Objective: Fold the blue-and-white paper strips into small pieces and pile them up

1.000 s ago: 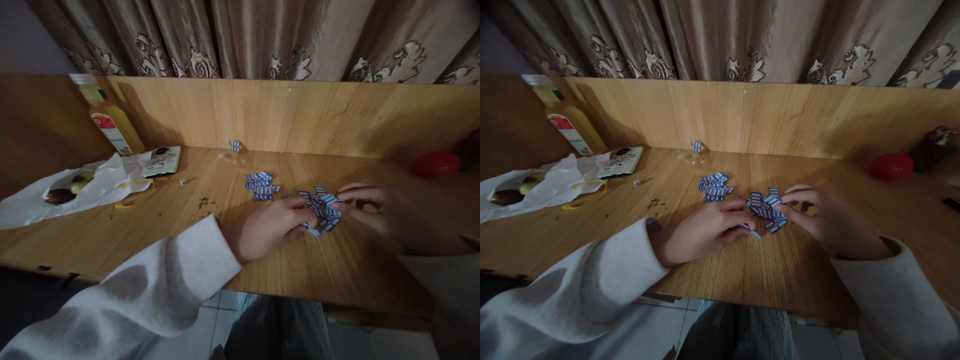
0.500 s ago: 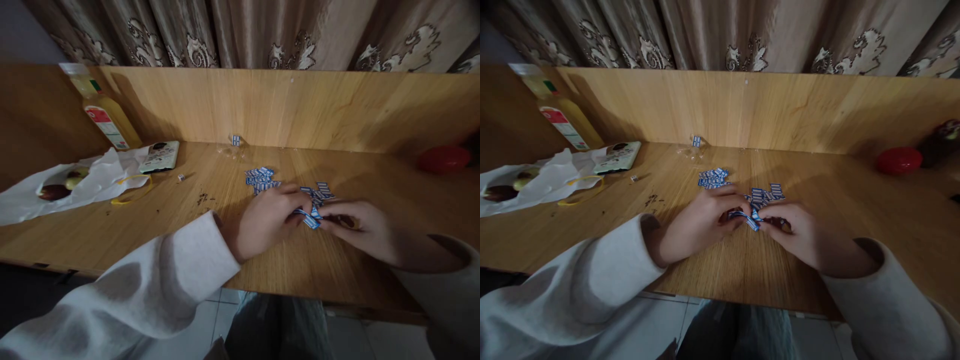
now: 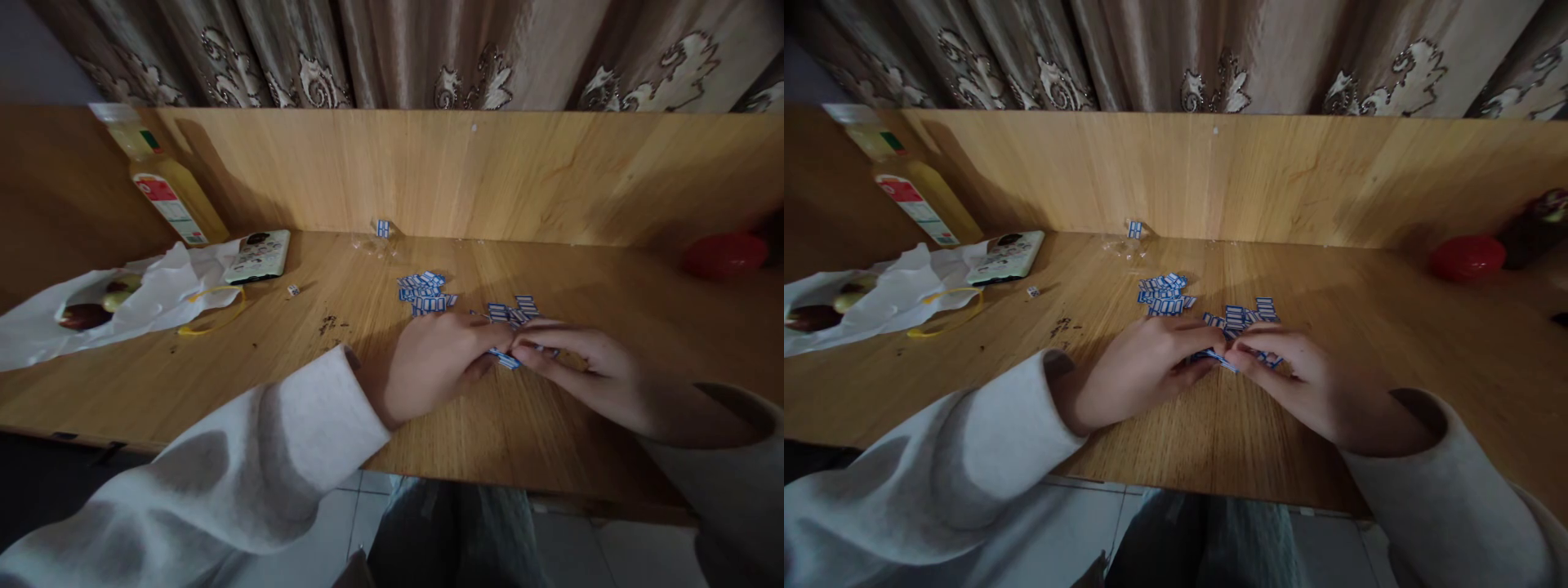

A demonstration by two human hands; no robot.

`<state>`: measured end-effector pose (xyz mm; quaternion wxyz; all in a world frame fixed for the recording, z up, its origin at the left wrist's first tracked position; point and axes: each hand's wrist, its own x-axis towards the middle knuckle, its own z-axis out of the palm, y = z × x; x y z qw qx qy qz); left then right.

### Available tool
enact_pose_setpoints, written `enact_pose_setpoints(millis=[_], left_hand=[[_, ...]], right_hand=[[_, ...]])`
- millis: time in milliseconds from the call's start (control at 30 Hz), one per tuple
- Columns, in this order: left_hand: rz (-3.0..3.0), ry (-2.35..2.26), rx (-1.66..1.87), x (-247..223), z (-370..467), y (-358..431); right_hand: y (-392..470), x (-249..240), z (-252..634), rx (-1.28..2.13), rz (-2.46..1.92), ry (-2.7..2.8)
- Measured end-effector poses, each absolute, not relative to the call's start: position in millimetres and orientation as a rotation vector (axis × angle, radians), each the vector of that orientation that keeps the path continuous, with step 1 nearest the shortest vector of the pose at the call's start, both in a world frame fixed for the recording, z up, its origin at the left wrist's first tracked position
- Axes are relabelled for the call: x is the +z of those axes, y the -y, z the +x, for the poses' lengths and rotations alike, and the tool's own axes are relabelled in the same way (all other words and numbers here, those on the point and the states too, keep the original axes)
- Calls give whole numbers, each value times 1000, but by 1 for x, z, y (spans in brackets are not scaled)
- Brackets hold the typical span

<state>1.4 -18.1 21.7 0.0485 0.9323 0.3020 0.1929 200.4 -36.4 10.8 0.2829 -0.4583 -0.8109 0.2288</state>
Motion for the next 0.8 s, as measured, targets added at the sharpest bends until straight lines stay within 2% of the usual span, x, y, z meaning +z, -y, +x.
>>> enact_pose_setpoints(millis=[267,533,800], left_hand=[[2939,-994,609,20,2,18],[2870,-846,652,18,2,14],[2721,-796,669,17,1,10]], right_hand=[[29,9,196,525,-1206,2163],[31,9,193,656,-1231,2189],[31,10,193,623,-1253,2229]])
